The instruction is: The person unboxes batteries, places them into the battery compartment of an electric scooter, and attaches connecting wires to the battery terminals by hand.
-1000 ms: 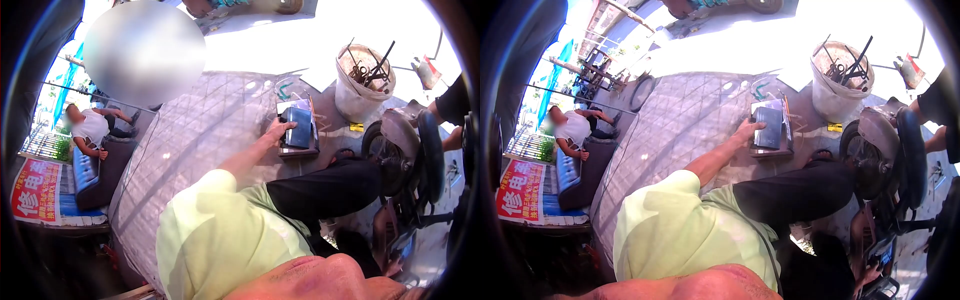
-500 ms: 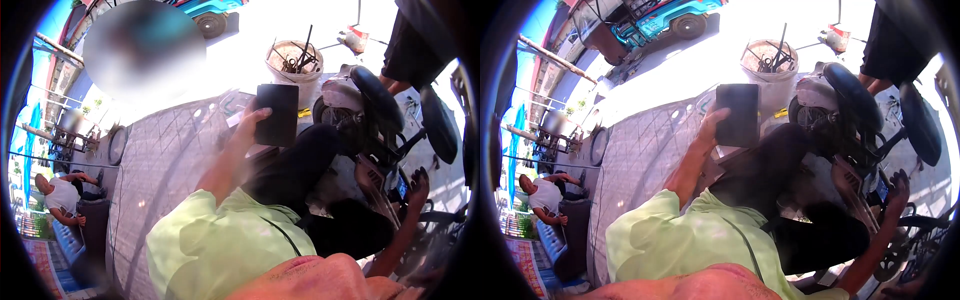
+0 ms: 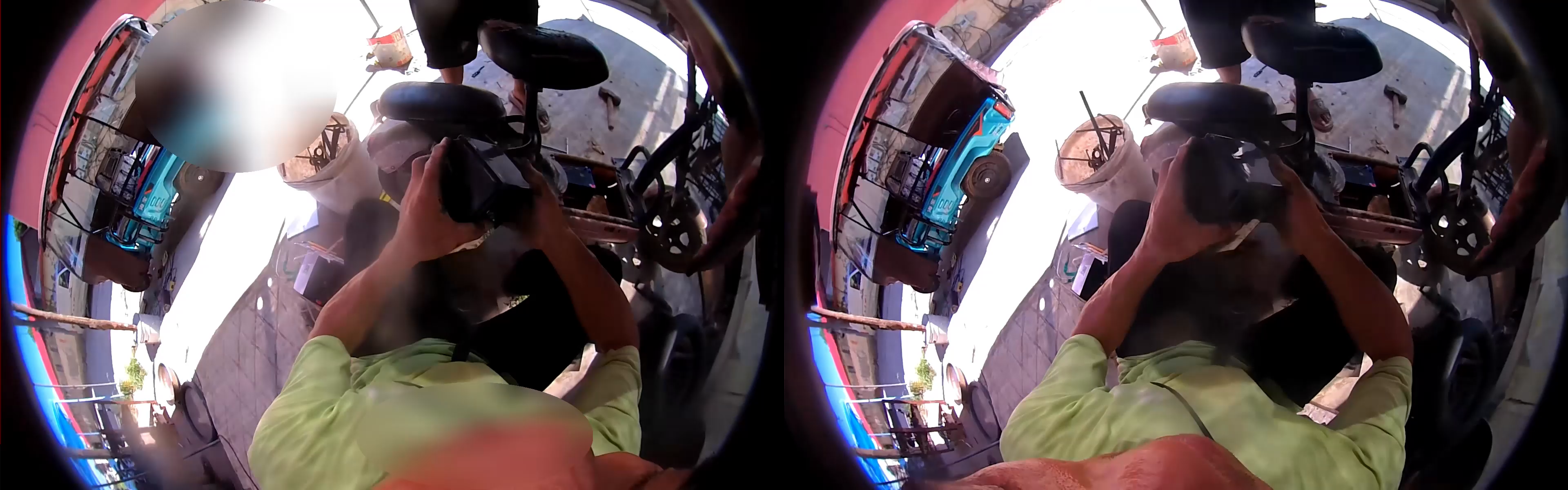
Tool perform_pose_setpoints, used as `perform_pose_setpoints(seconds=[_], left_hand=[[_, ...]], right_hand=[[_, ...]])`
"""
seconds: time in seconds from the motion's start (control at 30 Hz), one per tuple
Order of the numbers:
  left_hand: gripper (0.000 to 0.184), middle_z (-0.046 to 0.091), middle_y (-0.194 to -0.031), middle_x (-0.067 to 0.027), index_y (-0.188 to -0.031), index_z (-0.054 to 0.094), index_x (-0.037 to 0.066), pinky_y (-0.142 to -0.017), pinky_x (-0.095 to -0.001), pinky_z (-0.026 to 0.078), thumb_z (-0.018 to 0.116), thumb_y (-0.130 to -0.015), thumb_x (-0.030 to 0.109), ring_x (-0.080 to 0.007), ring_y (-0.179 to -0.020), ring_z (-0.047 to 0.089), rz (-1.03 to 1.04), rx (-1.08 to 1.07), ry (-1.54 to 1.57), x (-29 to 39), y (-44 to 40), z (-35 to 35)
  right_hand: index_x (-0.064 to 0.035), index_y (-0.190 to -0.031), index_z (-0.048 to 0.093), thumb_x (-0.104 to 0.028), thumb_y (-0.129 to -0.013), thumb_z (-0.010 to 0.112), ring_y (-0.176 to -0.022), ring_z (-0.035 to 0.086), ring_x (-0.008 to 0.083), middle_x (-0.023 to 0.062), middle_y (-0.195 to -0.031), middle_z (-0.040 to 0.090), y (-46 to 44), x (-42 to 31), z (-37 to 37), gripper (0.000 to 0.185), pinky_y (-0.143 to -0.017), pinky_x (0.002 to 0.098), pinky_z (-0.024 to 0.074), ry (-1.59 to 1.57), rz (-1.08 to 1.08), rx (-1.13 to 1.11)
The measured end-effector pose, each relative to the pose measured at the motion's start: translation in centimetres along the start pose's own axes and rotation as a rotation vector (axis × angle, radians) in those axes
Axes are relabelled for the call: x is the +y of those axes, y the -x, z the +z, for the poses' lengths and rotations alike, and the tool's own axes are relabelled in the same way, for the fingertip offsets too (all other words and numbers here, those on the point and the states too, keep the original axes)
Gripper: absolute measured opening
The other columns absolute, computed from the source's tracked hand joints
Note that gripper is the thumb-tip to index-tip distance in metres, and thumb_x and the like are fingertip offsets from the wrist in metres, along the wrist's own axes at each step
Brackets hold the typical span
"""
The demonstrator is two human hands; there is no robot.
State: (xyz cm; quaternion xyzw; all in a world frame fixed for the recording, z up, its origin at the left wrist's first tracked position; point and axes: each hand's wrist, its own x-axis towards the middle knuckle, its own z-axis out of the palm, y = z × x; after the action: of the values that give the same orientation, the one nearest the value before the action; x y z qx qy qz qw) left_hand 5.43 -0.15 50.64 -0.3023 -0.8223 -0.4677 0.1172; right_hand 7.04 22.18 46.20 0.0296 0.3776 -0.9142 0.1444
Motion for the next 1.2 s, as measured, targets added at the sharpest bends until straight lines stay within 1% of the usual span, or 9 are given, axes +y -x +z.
perform_pose_setpoints(seconds=[0.07, 0.17, 0.33, 0.57, 0.67, 0.77, 0.87, 0.97, 1.2], left_hand=[[0.113, 0.053, -0.137, -0.0179, -0.152, 0.034, -0.001, -0.108, -0.0437, 0.046, 0.093, -0.060, 0.026, -0.0333, -0.126, 0.056, -0.012, 0.006, 0.113, -2.8, -0.5, 2.9], [0.109, 0.053, -0.139, -0.0164, -0.152, 0.034, -0.001, -0.109, -0.0408, 0.044, 0.091, -0.064, 0.027, -0.0287, -0.127, 0.055, -0.281, -0.101, 0.628, -1.7, -1.6, 5.2], [0.094, 0.055, -0.139, -0.0170, -0.153, 0.032, -0.001, -0.111, -0.0382, 0.044, 0.082, -0.079, 0.029, -0.0285, -0.128, 0.055, -0.452, -0.147, 0.629, -2.1, 0.0, 8.3], [0.068, 0.059, -0.135, -0.0161, -0.147, 0.044, -0.003, -0.106, -0.0345, 0.046, 0.069, -0.096, 0.036, -0.0260, -0.124, 0.058, -0.464, -0.276, 0.523, -5.6, 1.3, 9.2], [0.058, 0.063, -0.130, -0.0139, -0.143, 0.050, -0.002, -0.101, -0.0334, 0.050, 0.061, -0.102, 0.037, -0.0235, -0.115, 0.063, -0.731, -0.208, 0.787, -2.4, -0.1, 8.1], [0.059, 0.065, -0.129, -0.0117, -0.144, 0.050, 0.001, -0.097, -0.0346, 0.054, 0.051, -0.106, 0.045, -0.0229, -0.109, 0.066, -0.900, -0.056, 1.006, -4.5, 0.6, 11.5], [0.065, 0.064, -0.133, -0.0114, -0.145, 0.051, 0.005, -0.100, -0.0385, 0.054, 0.039, -0.107, 0.056, -0.0258, -0.115, 0.065, -0.925, -0.292, 1.621, -6.7, 2.2, 13.4], [0.083, 0.062, -0.138, -0.0149, -0.151, 0.046, 0.008, -0.103, -0.0490, 0.054, 0.030, -0.102, 0.073, -0.0313, -0.121, 0.064, -0.938, -0.296, 1.711, -7.6, 2.8, 13.7], [0.085, 0.058, -0.145, -0.0134, -0.152, 0.045, 0.009, -0.109, -0.0513, 0.049, 0.028, -0.100, 0.075, -0.0326, -0.128, 0.060, -1.048, -0.258, 1.773, -8.9, 4.3, 13.7]], right_hand=[[-0.0118, -0.148, 0.050, -0.049, -0.104, 0.051, -0.121, 0.062, 0.0197, 0.0063, -0.134, 0.065, -0.1, 0.8, -2.3, 0.058, -0.102, 0.0407, 0.0508, 0.147, -0.038, 0.052], [-0.0082, -0.144, 0.054, -0.047, -0.102, 0.055, -0.121, 0.059, 0.0170, 0.0062, -0.132, 0.065, 1.7, 1.4, -3.3, 0.057, -0.104, 0.0362, 0.0475, 0.374, -0.136, 0.171], [-0.0048, -0.136, 0.062, -0.047, -0.102, 0.057, -0.115, 0.059, 0.0163, 0.0057, -0.129, 0.064, 1.4, 4.1, -5.1, 0.054, -0.103, 0.0332, 0.0457, 0.562, -0.170, 0.422], [-0.0075, -0.141, 0.058, -0.050, -0.104, 0.050, -0.118, 0.062, 0.0214, 0.0090, -0.133, 0.064, 2.0, 5.2, -7.3, 0.056, -0.103, 0.0381, 0.0507, -0.271, 0.016, 0.346], [-0.0071, -0.141, 0.056, -0.049, -0.107, 0.044, -0.117, 0.064, 0.0229, 0.0089, -0.134, 0.063, 2.2, 4.5, -8.0, 0.055, -0.103, 0.0395, 0.0524, -0.344, -0.039, 0.277], [-0.0059, -0.140, 0.056, -0.049, -0.108, 0.039, -0.116, 0.065, 0.0221, 0.0083, -0.131, 0.065, 1.1, 6.1, -11.2, 0.056, -0.103, 0.0391, 0.0526, -0.132, -0.176, 0.217], [-0.0051, -0.138, 0.056, -0.049, -0.109, 0.035, -0.115, 0.065, 0.0208, 0.0080, -0.129, 0.066, 0.0, 6.4, -10.5, 0.057, -0.102, 0.0378, 0.0533, -0.148, -0.080, 0.197], [-0.0050, -0.136, 0.058, -0.049, -0.110, 0.034, -0.112, 0.066, 0.0194, 0.0077, -0.127, 0.066, 0.2, 4.7, -7.3, 0.056, -0.098, 0.0355, 0.0552, -0.206, 0.059, 0.270], [-0.0059, -0.136, 0.059, -0.051, -0.110, 0.031, -0.108, 0.068, 0.0190, 0.0067, -0.125, 0.068, -0.4, 4.6, -6.0, 0.059, -0.096, 0.0334, 0.0555, 0.043, 0.173, 0.361]])
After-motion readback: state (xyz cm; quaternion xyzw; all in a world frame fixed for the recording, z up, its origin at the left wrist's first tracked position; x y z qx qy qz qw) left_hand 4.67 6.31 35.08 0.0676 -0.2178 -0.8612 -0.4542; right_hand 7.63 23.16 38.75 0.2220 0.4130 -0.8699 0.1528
